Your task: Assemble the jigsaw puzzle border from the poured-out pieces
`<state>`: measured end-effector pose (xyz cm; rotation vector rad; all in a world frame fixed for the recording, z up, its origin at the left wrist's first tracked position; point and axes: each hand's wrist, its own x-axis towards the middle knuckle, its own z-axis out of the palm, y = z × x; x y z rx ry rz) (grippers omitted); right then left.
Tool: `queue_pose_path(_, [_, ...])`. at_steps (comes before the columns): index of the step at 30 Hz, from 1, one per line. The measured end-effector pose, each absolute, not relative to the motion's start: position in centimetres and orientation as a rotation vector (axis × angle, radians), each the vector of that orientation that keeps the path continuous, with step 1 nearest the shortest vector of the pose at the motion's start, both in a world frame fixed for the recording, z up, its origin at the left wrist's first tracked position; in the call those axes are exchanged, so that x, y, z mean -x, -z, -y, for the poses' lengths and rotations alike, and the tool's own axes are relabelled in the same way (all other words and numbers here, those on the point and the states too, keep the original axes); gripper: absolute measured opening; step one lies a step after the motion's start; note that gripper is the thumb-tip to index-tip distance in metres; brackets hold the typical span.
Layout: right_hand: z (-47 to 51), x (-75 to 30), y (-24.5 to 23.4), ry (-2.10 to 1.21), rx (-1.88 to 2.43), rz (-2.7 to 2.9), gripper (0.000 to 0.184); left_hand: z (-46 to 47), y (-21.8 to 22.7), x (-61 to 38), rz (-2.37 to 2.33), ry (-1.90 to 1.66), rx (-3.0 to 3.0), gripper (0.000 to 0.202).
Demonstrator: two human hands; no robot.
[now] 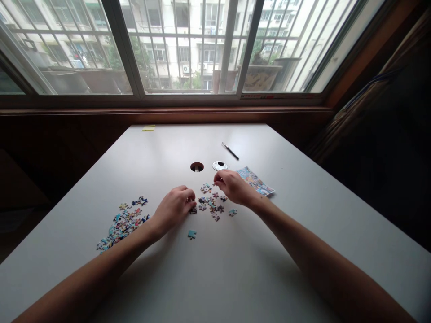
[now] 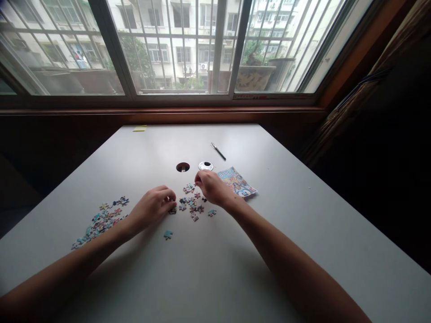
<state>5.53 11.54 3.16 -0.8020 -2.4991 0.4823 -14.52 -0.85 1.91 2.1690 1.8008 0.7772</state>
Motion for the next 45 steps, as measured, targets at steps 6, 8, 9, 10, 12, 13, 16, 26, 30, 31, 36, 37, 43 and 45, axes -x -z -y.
queue_pose_path(6, [-13.9, -7.6, -3.6, -0.418, 0.924, 2.551, 0.012, -0.3, -2.8, 17.3, -1.927, -0.767, -1.948, 0.013])
queue_pose_path(8, [-14.3, -7.9, -3.2, -0.428, 0.946, 2.617, 0.012, -0.7, -2.7, 18.2, -1.952, -0.701, -1.991, 0.015])
queue_pose_path(9, [-14.4, -7.9, -3.0, -0.437, 0.949, 2.641, 0.012, -0.8, -2.5, 18.4, -1.959, -0.692, -2.030, 0.017])
queue_pose_path(10, [-14.3, -7.9, -2.9, -0.443, 0.950, 2.651, 0.012, -0.8, -2.4, 18.6, -1.953, -0.700, -2.075, 0.020])
queue_pose_path(12, [-13.9, -7.5, -2.8, -0.446, 0.929, 2.643, 0.012, -0.7, -2.1, 18.4, -1.890, -0.741, -2.176, 0.024])
queue_pose_path(13, [-13.5, -7.3, -2.9, -0.459, 0.887, 2.646, 0.012, -0.7, -2.0, 18.1, -1.832, -0.742, -2.237, 0.024])
queue_pose_path(16, [-11.9, -6.3, -2.9, -0.542, 0.658, 2.693, 0.011, -0.5, -1.9, 17.4, -1.674, -0.649, -2.399, 0.019])
queue_pose_path(26, [-9.9, -4.6, -2.0, -0.571, 0.573, 2.653, 0.011, 0.1, -1.8, 16.2, -1.595, -0.652, -2.522, 0.020])
queue_pose_path(30, [-10.2, -4.6, -1.7, -0.689, 0.601, 2.567, 0.010, 0.7, -1.8, 15.0, -1.493, -0.679, -2.608, 0.021])
queue_pose_path(31, [-10.2, -4.6, -1.7, -0.724, 0.618, 2.552, 0.010, 0.8, -1.8, 14.9, -1.467, -0.684, -2.628, 0.021])
queue_pose_path(36, [-9.8, -4.5, -1.7, -0.793, 0.665, 2.535, 0.011, 0.7, -1.6, 15.0, -1.397, -0.800, -2.674, 0.025])
queue_pose_path(37, [-9.7, -4.5, -1.8, -0.803, 0.668, 2.530, 0.011, 0.7, -1.5, 15.1, -1.390, -0.823, -2.676, 0.025])
queue_pose_path(43, [-9.2, -4.6, -2.9, -1.054, 0.785, 2.514, 0.010, 0.6, -1.6, 15.3, -1.336, -0.952, -2.579, 0.023])
queue_pose_path(45, [-9.5, -4.7, -3.2, -1.202, 0.843, 2.457, 0.010, 0.5, -1.6, 15.4, -1.377, -1.016, -2.509, 0.022])
